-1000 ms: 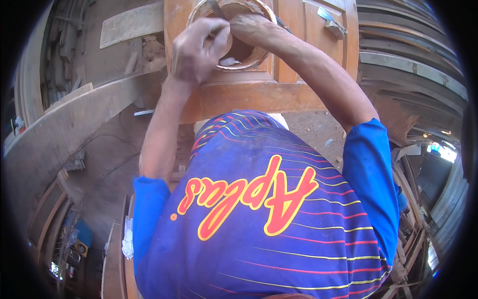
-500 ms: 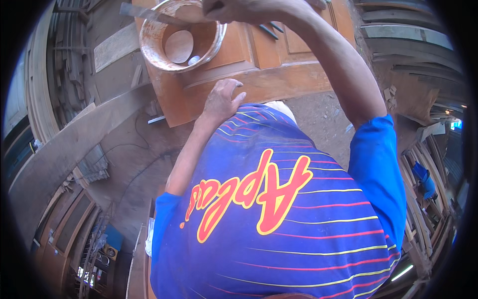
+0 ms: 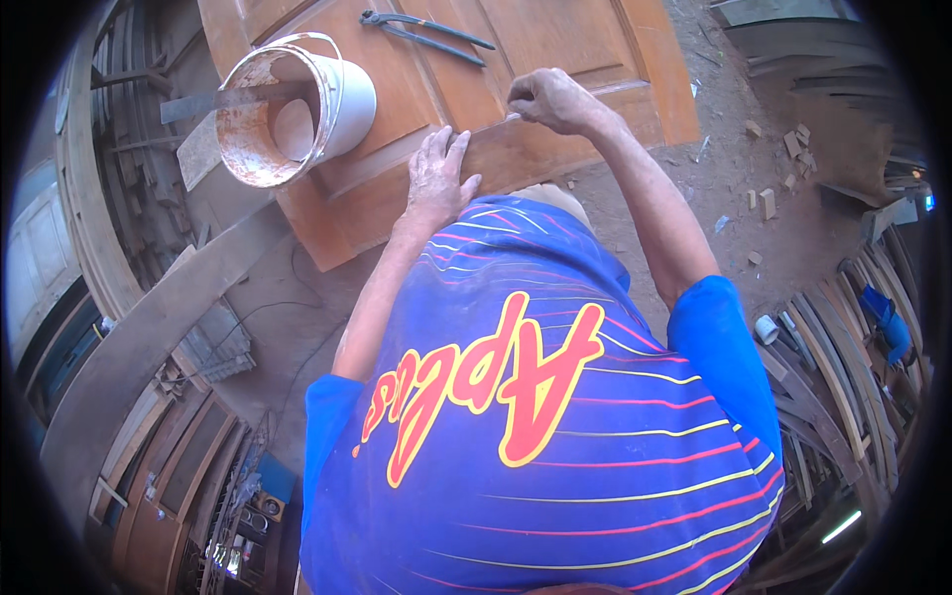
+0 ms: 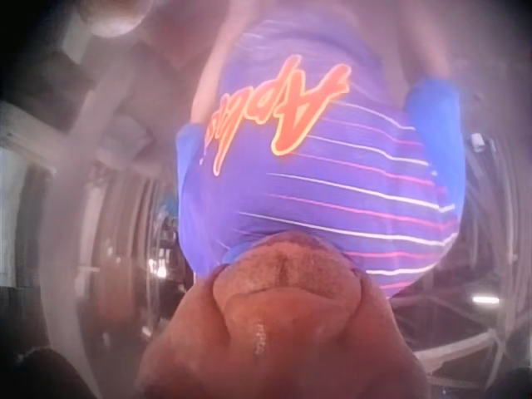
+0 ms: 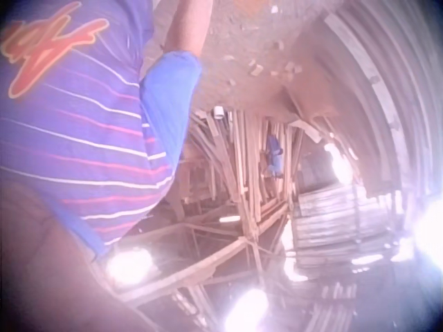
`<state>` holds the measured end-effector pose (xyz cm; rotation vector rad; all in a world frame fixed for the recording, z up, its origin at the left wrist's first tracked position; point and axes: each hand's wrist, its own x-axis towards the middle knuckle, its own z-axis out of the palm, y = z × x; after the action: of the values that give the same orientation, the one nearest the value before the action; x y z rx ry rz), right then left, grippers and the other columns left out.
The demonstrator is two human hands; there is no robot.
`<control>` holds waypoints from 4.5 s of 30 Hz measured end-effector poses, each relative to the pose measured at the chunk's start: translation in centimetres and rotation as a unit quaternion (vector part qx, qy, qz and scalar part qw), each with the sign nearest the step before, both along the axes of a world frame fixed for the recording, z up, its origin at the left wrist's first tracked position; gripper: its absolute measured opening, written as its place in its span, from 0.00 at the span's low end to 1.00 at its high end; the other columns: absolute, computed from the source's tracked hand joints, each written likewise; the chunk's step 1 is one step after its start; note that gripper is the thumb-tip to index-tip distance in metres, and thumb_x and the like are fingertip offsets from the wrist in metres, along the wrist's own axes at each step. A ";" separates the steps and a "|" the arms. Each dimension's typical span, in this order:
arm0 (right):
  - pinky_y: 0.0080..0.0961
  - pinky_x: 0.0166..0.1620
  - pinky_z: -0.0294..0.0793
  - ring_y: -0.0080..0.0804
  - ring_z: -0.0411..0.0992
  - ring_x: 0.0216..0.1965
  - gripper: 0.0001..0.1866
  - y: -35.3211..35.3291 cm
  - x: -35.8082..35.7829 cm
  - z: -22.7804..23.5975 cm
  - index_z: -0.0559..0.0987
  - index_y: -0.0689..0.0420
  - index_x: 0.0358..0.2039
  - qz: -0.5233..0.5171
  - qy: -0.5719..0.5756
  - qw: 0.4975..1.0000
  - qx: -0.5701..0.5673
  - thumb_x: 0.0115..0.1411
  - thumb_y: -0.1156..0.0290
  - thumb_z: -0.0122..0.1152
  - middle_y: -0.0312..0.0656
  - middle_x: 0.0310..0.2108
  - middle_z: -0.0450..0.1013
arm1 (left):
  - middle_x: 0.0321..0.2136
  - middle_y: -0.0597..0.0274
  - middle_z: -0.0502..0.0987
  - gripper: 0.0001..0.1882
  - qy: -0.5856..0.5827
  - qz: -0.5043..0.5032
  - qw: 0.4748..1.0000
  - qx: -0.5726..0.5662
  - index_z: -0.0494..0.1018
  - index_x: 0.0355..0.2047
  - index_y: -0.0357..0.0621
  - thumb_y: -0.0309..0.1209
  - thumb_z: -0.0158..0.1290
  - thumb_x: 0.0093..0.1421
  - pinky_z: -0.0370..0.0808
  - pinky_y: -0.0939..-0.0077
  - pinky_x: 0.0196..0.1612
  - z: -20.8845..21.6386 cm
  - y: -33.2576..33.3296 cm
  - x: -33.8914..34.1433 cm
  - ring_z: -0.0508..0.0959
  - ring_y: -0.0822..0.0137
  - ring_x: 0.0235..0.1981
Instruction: The person takes putty from a container by hand and applies it onto the seams and edges of a wooden door, smoothing it along the surface with their fingers.
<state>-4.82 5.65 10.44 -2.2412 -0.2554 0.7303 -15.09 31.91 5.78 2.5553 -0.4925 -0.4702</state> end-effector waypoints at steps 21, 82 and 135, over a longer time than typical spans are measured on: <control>0.52 0.49 0.77 0.60 0.80 0.46 0.11 1.5 -3.3 -2.8 0.85 0.62 0.37 -0.049 -0.068 0.996 -0.044 0.66 0.70 0.56 0.59 0.39 0.81 | 0.51 0.42 0.83 0.26 0.185 -0.107 0.977 0.016 0.75 0.62 0.53 0.28 0.53 0.62 0.77 0.50 0.59 1.8 -4.9 11.1 0.81 0.44 0.55; 0.52 0.50 0.78 0.59 0.78 0.48 0.13 6.3 -6.3 -2.2 0.80 0.62 0.45 -0.130 -0.081 0.984 -0.087 0.63 0.70 0.67 0.58 0.42 0.79 | 0.53 0.46 0.83 0.21 0.371 -0.133 0.918 -0.048 0.78 0.59 0.43 0.26 0.50 0.67 0.78 0.54 0.60 3.9 -2.6 13.5 0.82 0.48 0.56; 0.24 0.26 0.78 0.25 0.78 0.22 0.11 4.5 -0.6 -2.4 0.83 0.60 0.27 -0.247 0.311 0.917 -0.031 0.59 0.65 0.68 0.38 0.23 0.78 | 0.32 0.53 0.87 0.20 0.341 -0.047 0.930 -0.130 0.74 0.60 0.46 0.26 0.48 0.68 0.82 0.59 0.46 2.3 -1.9 11.6 0.88 0.59 0.33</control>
<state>-5.46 10.13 8.06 -1.8829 0.6294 1.1144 -3.48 30.00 8.13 1.9491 -0.3800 -1.1811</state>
